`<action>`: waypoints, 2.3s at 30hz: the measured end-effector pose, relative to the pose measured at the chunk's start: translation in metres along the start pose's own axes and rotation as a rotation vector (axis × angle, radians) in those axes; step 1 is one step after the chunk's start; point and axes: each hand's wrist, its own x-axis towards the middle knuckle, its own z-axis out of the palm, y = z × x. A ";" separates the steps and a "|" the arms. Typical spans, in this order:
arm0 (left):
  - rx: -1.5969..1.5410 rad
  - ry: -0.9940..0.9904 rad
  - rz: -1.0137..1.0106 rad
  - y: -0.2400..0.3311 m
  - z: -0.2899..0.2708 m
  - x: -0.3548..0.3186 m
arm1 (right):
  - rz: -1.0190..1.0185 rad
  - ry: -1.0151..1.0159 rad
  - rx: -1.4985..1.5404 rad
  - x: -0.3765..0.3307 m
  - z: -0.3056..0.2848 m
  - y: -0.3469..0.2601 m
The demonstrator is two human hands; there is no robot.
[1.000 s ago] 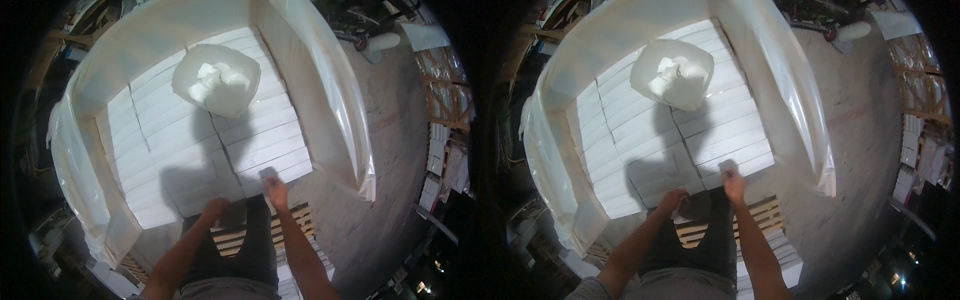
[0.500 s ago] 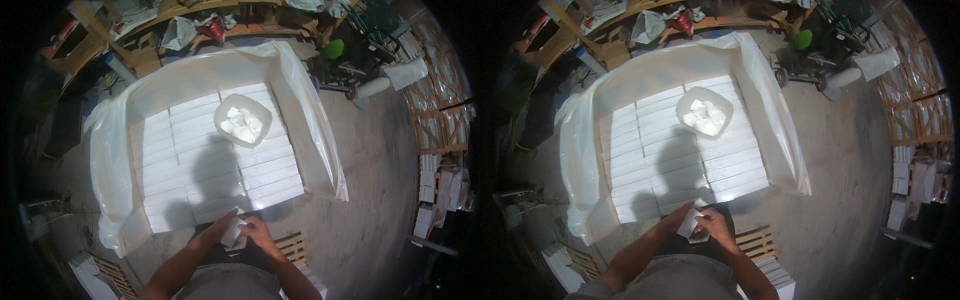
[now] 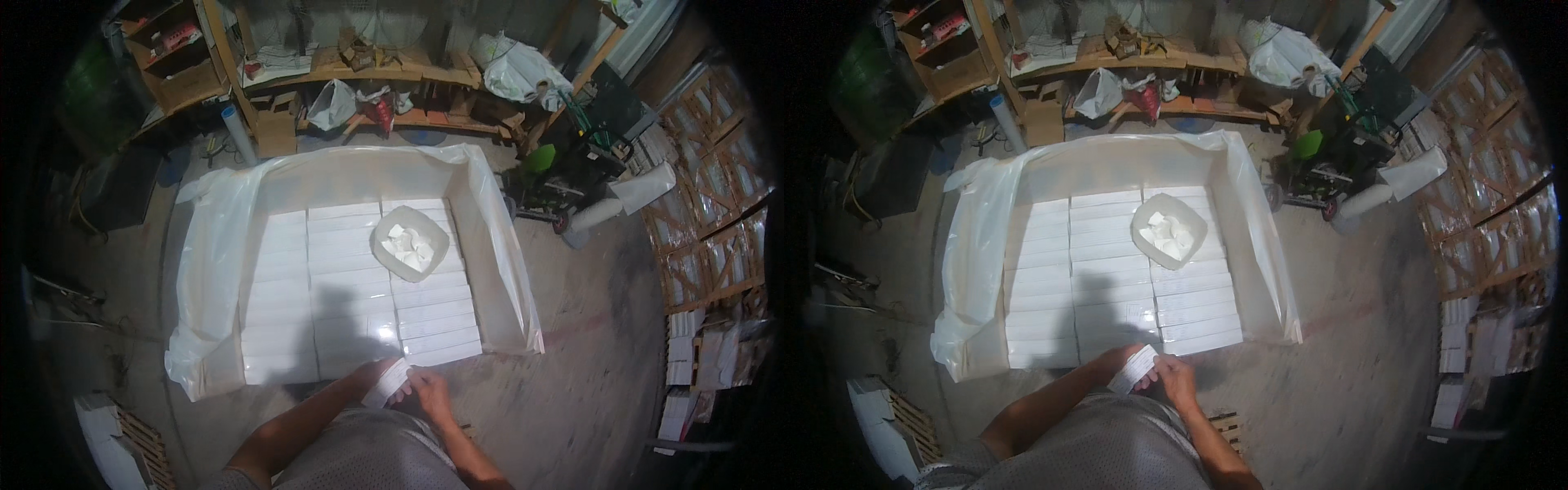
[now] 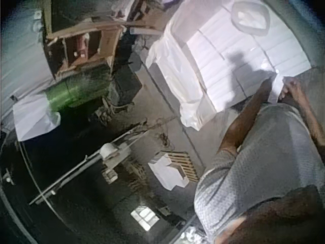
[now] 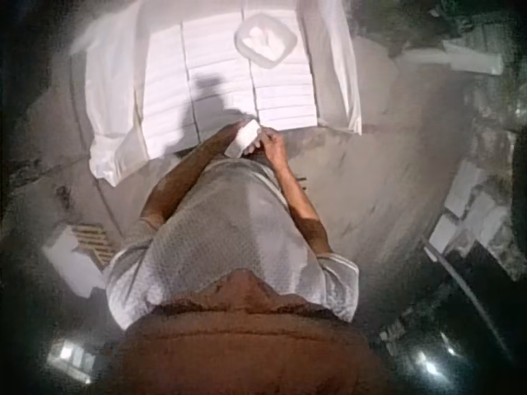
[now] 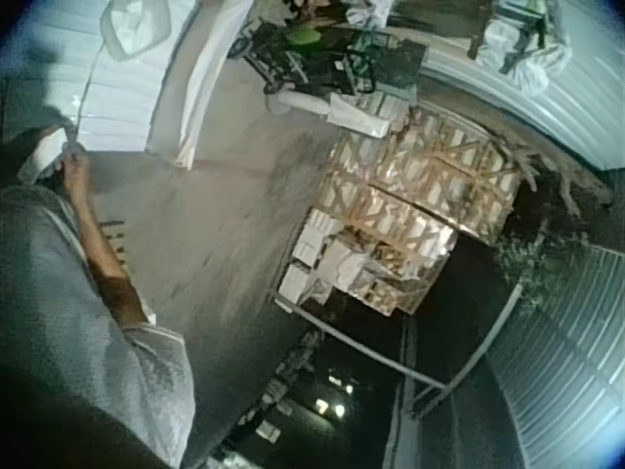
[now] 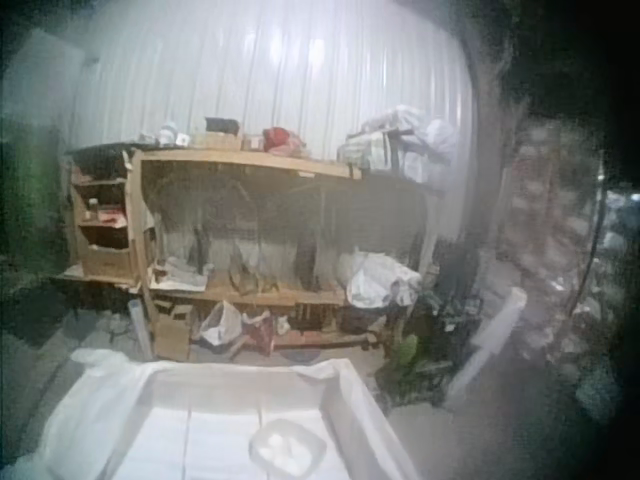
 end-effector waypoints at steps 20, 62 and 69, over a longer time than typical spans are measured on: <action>0.492 0.337 0.074 0.031 0.019 -0.022 | 0.023 0.012 0.007 0.002 0.007 -0.030; 1.121 0.419 0.452 -0.003 -0.017 0.003 | 0.067 -0.029 -0.121 0.008 0.007 -0.033; 1.085 0.361 0.345 0.009 -0.001 -0.002 | 0.011 0.107 -0.380 0.007 0.012 -0.023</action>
